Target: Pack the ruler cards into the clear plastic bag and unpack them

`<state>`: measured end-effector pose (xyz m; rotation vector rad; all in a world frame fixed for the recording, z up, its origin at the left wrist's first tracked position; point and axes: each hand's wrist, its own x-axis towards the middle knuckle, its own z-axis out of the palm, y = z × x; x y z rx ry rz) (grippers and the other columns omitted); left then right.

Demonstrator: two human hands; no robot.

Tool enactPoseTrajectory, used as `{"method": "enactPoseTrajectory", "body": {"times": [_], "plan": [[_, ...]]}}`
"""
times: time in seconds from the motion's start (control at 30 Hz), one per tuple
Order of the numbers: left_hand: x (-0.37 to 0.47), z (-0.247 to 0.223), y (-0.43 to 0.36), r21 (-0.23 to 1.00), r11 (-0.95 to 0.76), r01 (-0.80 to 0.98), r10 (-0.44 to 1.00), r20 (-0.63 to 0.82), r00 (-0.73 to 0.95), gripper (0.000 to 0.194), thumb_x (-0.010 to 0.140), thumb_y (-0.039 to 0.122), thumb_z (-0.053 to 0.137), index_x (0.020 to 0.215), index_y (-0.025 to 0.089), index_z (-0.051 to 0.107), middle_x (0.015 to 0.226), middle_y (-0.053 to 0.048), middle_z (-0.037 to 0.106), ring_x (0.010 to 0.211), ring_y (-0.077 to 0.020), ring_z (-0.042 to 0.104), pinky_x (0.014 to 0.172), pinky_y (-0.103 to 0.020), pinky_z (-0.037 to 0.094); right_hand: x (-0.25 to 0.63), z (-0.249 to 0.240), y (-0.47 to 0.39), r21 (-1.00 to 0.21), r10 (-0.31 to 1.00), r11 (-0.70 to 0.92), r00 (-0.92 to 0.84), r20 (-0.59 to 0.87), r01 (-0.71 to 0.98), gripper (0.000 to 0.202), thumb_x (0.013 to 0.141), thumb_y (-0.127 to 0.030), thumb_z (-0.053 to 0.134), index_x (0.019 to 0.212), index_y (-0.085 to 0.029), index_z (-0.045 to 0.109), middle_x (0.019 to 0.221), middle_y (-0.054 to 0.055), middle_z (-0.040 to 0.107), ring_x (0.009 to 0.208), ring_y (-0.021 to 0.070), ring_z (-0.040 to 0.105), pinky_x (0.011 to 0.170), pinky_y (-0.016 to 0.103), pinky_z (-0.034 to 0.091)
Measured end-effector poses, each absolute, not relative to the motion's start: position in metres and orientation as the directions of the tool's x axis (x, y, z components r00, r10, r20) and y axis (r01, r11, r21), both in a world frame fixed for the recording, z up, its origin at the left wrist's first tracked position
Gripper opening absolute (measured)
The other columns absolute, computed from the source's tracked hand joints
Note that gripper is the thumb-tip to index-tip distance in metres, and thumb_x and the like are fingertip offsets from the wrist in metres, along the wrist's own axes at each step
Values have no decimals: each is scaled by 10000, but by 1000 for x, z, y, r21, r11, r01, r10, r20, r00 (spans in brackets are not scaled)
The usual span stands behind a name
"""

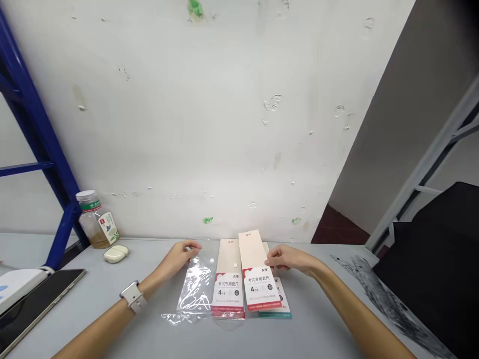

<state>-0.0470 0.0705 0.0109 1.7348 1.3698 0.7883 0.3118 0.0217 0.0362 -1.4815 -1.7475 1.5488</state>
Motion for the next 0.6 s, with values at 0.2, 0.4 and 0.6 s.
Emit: {"method": "enactPoseTrajectory", "body": {"times": [0.2, 0.4, 0.6], "plan": [[-59, 0, 78, 677, -146, 721, 986, 43, 159, 196, 737, 314, 497, 857, 213, 616, 821, -7, 653, 701, -194, 586, 615, -272, 402, 338, 21, 29, -777, 824, -204, -324, -466, 596, 283, 730, -389, 699, 578, -156, 642, 617, 9, 639, 478, 63, 382, 436, 214, 209], [-59, 5, 68, 406, -138, 903, 989, 2, 150, 147, 798, 310, 452, 832, 240, 577, 843, -20, 652, 736, -223, 614, 615, -292, 391, 341, 7, 34, -709, 813, -226, -272, -515, 668, 242, 738, -346, 683, 593, -157, 643, 601, 10, 664, 443, 63, 493, 398, 187, 267], [-49, 9, 53, 148, -193, 970, 980, 79, 183, 294, 853, 417, 423, 936, 190, 590, 1047, -144, 579, 988, -342, 551, 719, -400, 434, 340, 4, 38, -677, 795, -254, -250, -553, 691, 250, 750, -376, 687, 633, -172, 599, 592, 21, 675, 484, 127, 639, 372, 177, 354]]}}
